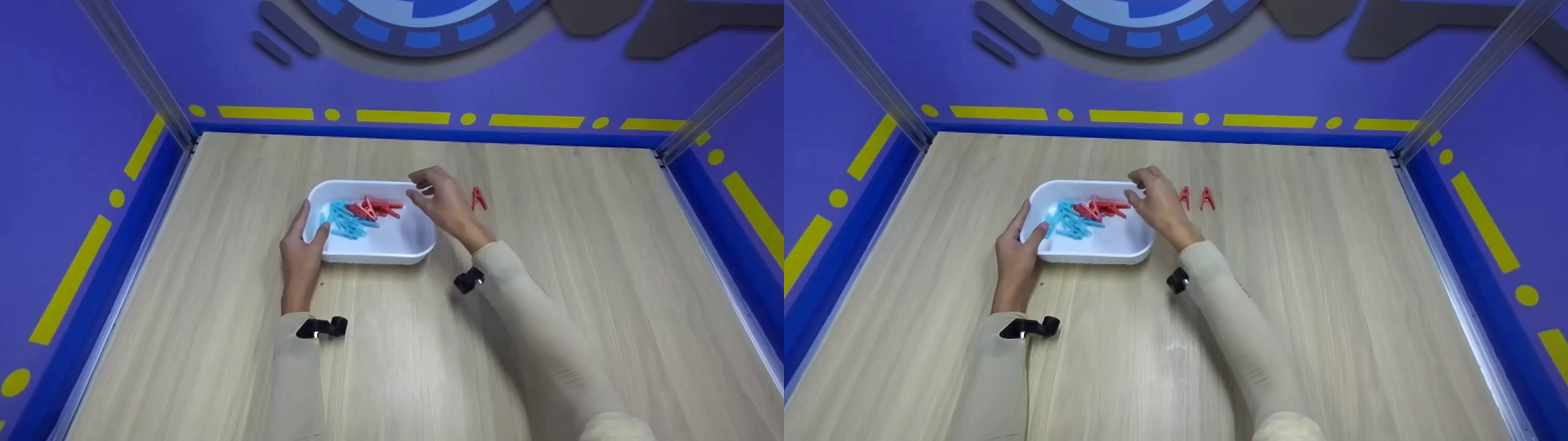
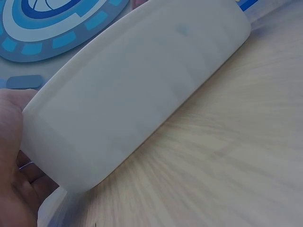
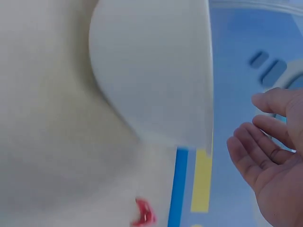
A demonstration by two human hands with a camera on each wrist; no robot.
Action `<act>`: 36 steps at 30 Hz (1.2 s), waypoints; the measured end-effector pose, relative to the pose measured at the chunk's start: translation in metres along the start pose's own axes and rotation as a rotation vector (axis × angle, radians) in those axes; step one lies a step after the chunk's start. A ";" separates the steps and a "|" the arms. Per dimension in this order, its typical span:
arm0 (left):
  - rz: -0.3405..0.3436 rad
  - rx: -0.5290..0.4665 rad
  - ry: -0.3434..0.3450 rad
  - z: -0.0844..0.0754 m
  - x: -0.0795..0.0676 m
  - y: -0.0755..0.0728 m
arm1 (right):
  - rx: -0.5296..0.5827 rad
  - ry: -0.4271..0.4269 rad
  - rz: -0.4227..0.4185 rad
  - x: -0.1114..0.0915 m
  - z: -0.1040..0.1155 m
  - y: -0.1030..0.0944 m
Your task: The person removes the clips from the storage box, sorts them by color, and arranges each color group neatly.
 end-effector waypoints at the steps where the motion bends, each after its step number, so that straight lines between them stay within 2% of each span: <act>1: -0.001 0.001 0.000 0.000 0.000 0.000 | -0.004 -0.008 0.004 0.000 0.002 0.005; 11: 0.016 -0.002 -0.005 0.000 0.000 0.000 | 0.060 -0.017 0.078 0.002 0.009 0.046; 16: 0.029 -0.007 0.029 0.000 0.002 -0.002 | 0.038 -0.024 0.092 0.006 0.009 0.058; 26: 0.100 -0.035 0.068 0.005 0.005 -0.009 | 0.013 0.050 0.168 0.013 0.006 0.069; 36: 0.110 -0.034 0.057 0.006 0.005 -0.008 | -0.020 0.013 0.189 0.016 0.010 0.080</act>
Point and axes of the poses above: each hand's wrist, its own x-axis towards the middle knuckle, its own y-axis out of the palm, z = x × y, the point moved 5 cm from there along x, towards the middle knuckle, and after that the axes turned 4 degrees about -x, right-handed, at the moved point
